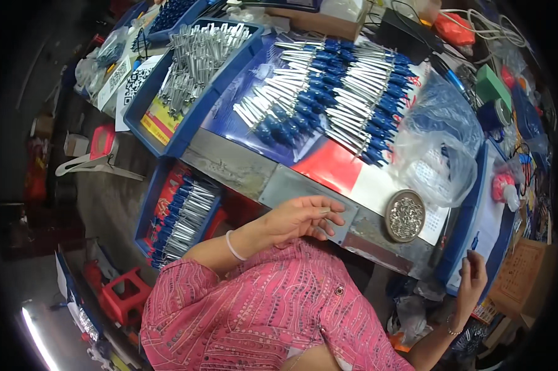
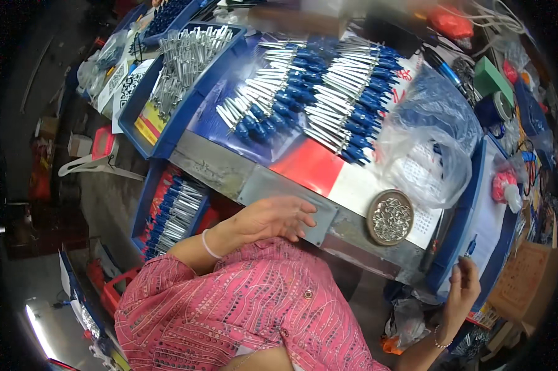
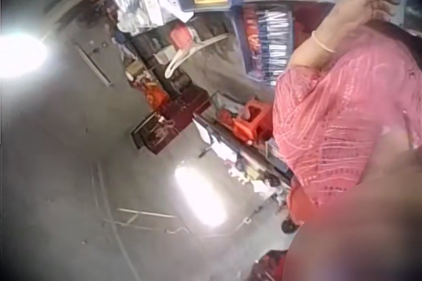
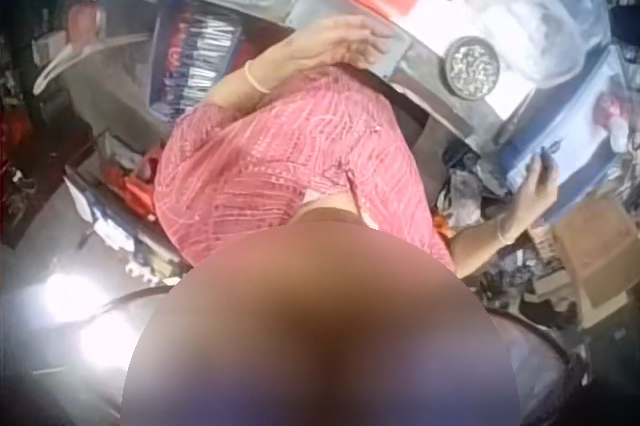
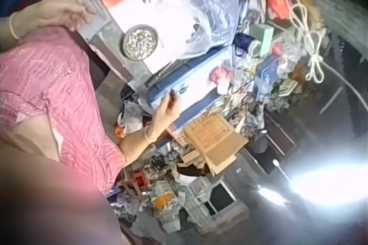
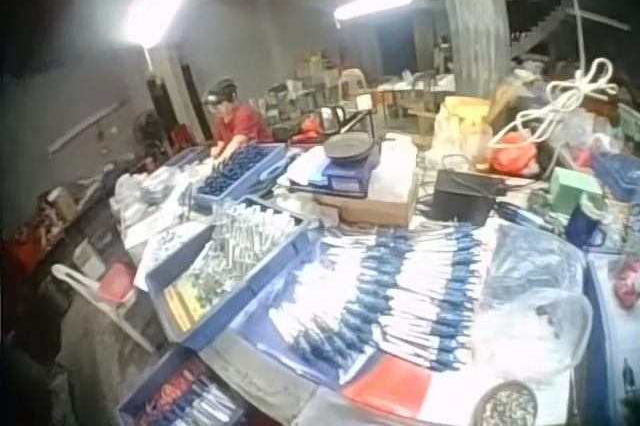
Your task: The recorder is assembling small blue plastic components onto clear tubes at a manual workstation.
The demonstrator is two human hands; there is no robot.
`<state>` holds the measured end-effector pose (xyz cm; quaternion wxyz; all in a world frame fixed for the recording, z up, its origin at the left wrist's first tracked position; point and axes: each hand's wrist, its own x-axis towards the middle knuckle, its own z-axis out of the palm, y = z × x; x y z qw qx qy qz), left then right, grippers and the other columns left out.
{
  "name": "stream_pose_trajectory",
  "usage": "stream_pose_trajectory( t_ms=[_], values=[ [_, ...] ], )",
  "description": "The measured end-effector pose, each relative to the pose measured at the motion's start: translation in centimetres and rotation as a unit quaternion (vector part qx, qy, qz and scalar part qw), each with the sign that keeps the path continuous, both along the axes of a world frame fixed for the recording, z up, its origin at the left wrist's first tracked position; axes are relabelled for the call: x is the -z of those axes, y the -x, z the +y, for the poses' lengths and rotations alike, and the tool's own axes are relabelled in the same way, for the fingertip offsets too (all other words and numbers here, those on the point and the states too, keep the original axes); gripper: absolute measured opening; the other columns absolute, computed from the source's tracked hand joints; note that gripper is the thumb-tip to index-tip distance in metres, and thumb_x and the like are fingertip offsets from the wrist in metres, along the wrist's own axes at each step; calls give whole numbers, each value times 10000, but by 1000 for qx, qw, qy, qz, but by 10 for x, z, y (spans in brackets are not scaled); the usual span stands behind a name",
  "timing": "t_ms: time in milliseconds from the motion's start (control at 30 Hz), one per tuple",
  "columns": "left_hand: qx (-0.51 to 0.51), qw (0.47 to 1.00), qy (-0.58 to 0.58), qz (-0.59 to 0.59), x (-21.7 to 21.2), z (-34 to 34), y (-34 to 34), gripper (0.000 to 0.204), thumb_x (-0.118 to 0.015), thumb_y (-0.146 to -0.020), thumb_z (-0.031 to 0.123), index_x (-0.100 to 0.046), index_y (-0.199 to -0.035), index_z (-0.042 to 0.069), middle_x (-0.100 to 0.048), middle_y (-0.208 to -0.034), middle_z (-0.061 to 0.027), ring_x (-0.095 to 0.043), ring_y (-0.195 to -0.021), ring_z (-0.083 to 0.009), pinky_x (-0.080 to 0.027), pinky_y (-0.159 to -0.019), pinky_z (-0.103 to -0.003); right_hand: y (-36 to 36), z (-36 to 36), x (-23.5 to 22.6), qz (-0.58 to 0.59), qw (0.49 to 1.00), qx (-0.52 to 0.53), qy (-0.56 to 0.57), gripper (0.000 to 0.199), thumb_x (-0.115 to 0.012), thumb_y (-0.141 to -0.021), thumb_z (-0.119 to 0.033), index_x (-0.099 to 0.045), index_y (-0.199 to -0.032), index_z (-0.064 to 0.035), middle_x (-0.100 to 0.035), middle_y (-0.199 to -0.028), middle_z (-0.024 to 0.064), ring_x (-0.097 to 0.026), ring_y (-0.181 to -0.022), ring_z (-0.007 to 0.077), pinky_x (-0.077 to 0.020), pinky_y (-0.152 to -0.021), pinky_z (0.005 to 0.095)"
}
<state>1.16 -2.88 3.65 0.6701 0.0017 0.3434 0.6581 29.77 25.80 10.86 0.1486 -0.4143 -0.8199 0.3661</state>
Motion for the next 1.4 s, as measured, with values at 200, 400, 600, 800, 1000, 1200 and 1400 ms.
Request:
stream_pose_trajectory(
  t_ms=[200,400,600,800,1000,1200,1400],
  values=[
    [-24,969,9,245,-4,-34,63,234,-471,-881,141,-516,-1075,18,-579,-973,-68,-577,-806,-131,-475,-692,-249,67,-72,-11,-27,992,-99,74,102,-526,-804,-25,-533,-895,21,-518,-756,26,-480,-685,87,-395,-607,207],
    [-160,883,78,434,-16,-86,136,226,-488,-858,91,-547,-1050,-12,-601,-972,-68,-570,-815,-116,-457,-734,-247,119,-108,-1,-93,966,-225,90,170,-572,-729,-9,-549,-892,32,-558,-752,93,-524,-664,155,-420,-616,248],
    [-182,767,123,602,-51,-126,192,225,-485,-859,93,-546,-1042,-23,-596,-940,-53,-563,-832,-111,-447,-742,-238,138,-131,6,-118,949,-265,127,193,-581,-763,-79,-548,-902,51,-554,-753,87,-548,-703,149,-433,-648,243],
    [-158,656,234,700,-76,-186,270,245,-504,-834,131,-568,-1005,-31,-602,-885,-55,-551,-799,-103,-453,-703,-237,166,-142,17,-108,936,-290,167,166,-563,-752,-8,-557,-907,50,-582,-763,95,-573,-711,149,-453,-647,247],
    [-99,646,339,677,-45,-214,344,273,-528,-791,185,-588,-977,-6,-606,-825,-66,-568,-748,-131,-457,-660,-255,199,-159,9,-134,927,-315,151,176,-566,-745,8,-558,-915,49,-600,-757,108,-593,-702,165,-464,-642,257],
    [-114,499,396,762,-6,-227,418,269,-538,-744,215,-621,-896,9,-632,-846,-127,-602,-769,-230,-461,-713,-316,202,-169,14,-133,928,-312,155,198,-573,-726,28,-560,-923,48,-598,-742,103,-587,-687,161,-466,-627,251],
    [-38,373,466,801,18,-206,446,259,-548,-721,271,-613,-777,26,-617,-841,-179,-586,-813,-348,-455,-731,-412,205,-180,16,-133,928,-314,150,210,-594,-725,10,-563,-930,45,-606,-761,105,-583,-678,149,-462,-620,246]
  ],
)
